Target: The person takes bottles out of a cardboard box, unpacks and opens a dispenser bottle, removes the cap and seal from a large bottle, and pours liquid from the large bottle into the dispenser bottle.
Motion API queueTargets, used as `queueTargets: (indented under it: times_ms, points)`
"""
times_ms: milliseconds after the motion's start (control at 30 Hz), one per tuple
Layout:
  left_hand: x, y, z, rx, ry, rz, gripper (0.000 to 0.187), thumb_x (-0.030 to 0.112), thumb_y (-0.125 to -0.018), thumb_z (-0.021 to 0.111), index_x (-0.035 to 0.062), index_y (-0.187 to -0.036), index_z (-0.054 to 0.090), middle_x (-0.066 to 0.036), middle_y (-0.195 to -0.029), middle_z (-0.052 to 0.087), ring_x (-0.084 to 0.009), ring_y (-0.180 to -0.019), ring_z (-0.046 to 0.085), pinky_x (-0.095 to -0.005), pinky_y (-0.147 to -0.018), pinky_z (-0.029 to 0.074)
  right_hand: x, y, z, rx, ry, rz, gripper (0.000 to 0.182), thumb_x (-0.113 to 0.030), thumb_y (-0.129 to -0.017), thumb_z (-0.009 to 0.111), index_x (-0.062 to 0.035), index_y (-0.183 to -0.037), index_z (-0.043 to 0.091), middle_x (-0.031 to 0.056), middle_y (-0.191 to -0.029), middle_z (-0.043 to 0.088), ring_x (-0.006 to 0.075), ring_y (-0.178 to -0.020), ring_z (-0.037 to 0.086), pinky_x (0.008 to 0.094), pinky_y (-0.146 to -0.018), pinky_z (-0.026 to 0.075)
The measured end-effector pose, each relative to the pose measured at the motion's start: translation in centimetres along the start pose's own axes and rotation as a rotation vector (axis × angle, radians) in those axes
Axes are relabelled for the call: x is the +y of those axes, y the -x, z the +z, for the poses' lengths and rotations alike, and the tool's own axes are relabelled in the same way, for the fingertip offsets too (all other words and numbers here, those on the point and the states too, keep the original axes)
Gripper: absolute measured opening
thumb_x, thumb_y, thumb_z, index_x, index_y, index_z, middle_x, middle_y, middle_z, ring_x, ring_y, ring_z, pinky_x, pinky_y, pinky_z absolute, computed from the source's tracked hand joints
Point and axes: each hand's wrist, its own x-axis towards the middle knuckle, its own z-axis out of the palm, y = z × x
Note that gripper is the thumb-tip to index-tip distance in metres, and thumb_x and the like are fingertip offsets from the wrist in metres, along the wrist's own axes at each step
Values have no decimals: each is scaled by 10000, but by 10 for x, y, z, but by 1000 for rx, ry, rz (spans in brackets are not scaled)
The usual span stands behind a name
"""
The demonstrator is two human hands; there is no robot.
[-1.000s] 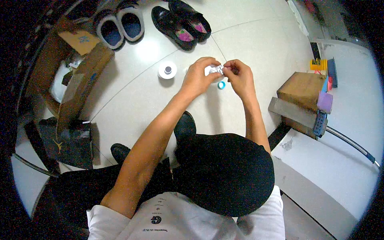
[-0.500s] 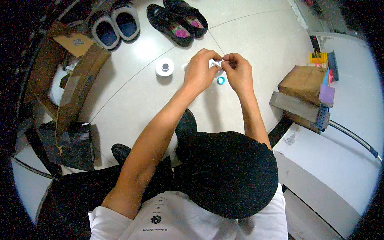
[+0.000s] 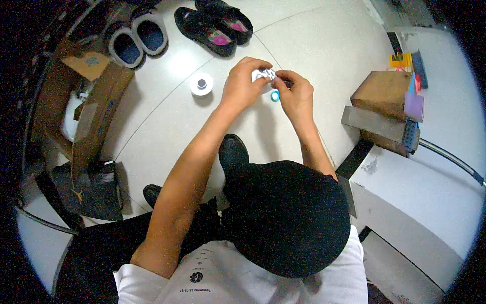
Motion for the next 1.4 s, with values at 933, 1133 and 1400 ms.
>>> queueTargets:
  times_ms: [933, 1133, 1400]
  points:
    - [-3, -4, -5, -54, 26, 1, 282, 61, -842, 808, 63, -1123, 783, -126, -1168, 725, -311, -1099, 707, -413, -987, 543, 0, -30, -2, -34, 85, -42, 285, -67, -953, 666, 94, -1178, 735, 201, -966, 781, 222, -866, 771, 347, -764, 609]
    - [-2, -1, -3, -30, 4, 2, 283, 58, -848, 806, 68, -1129, 784, -123, -1163, 724, -307, -1088, 713, -416, -983, 547, -9, -15, 1, 36, 100, -103, 242, -119, -1022, 660, 47, -1181, 735, 187, -1050, 773, 217, -905, 762, 350, -723, 617]
    - [-5, -1, -1, -23, 38, 6, 286, 56, -846, 799, 63, -1132, 781, -124, -1156, 721, -305, -1084, 715, -412, -971, 551, -7, -14, -4, 26, 139, -43, 232, -134, -972, 733, 28, -1136, 756, 134, -976, 785, 184, -880, 754, 305, -702, 599]
